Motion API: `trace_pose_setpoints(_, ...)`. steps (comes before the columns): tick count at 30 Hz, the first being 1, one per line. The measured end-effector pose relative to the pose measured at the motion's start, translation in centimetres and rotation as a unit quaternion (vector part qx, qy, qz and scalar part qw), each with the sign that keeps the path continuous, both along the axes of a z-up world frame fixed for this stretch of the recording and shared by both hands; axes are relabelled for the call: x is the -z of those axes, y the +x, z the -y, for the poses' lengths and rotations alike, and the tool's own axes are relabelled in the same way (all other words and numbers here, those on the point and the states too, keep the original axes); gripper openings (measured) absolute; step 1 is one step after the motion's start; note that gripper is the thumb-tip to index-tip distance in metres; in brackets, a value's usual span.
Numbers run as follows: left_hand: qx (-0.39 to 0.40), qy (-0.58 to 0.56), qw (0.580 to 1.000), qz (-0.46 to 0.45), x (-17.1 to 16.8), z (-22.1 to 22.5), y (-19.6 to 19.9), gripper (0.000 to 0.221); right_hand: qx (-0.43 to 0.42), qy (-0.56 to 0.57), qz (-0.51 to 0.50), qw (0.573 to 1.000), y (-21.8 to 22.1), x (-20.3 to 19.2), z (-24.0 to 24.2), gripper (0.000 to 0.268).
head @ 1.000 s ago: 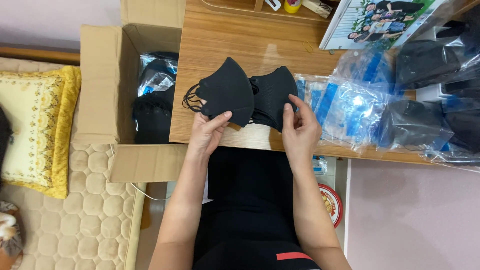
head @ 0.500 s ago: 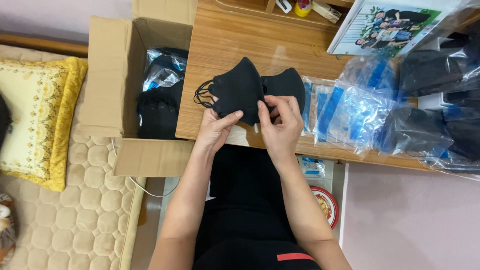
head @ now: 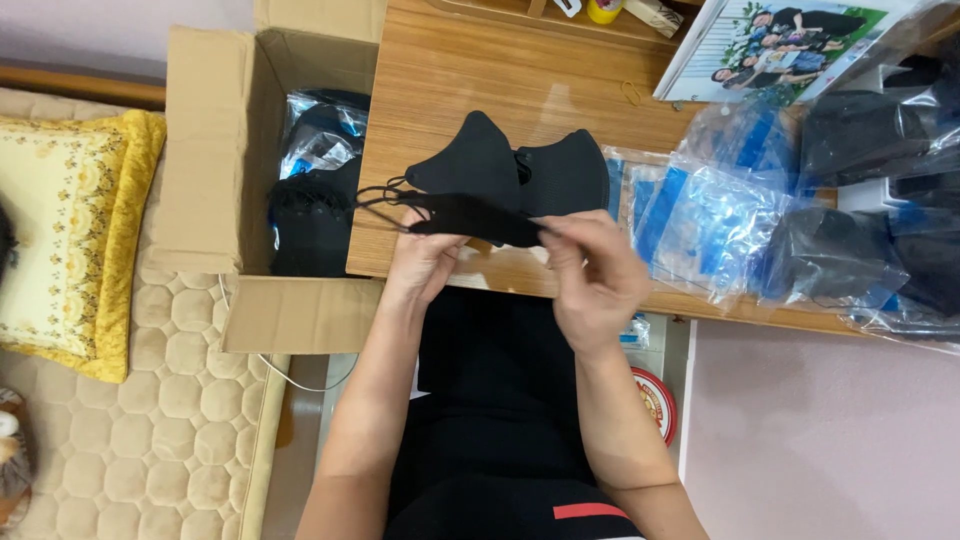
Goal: The person is taking black face masks from a cardboard box, unfolding them to check for defects, and then sliding them into individual clear plastic packaging bags.
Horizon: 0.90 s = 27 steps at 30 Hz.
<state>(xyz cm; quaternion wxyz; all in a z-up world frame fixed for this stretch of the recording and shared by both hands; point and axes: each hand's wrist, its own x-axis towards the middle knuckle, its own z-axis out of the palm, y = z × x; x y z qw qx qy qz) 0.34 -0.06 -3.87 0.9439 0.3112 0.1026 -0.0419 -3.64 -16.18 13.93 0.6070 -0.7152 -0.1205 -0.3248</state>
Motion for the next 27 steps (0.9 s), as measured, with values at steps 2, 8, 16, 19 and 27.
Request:
trace_pose_setpoints(2, -0.003, -0.013, 1.000, 0.006, -1.4, 0.0, -0.1, 0.046, -0.010, 0.066, -0.012, 0.998, -0.2, 1.0, 1.3, 0.023)
trace_pose_setpoints(8, -0.077, -0.086, 0.993, 0.005, -4.8, -0.4, -0.4, 0.040, 0.018, 0.252, -0.234, 0.939, 1.4, 2.4, 3.8, 0.014)
trace_pose_setpoints(16, -0.087, -0.118, 0.989, 0.011, -6.5, -0.6, -0.6, 0.042, 0.131, 0.125, -0.321, 0.929, 2.2, 6.4, 5.3, 0.009)
trace_pose_setpoints(19, -0.088, -0.115, 0.989, 0.002, -5.4, -0.7, -0.7, 0.040, 0.138, 0.065, -0.318, 0.936, 1.8, 6.1, 5.2, 0.015)
trace_pose_setpoints(27, -0.085, -0.108, 0.990, -0.013, -4.9, -0.7, -0.7, 0.041, 0.172, -0.059, -0.306, 0.934, 1.5, 5.1, 5.1, 0.025)
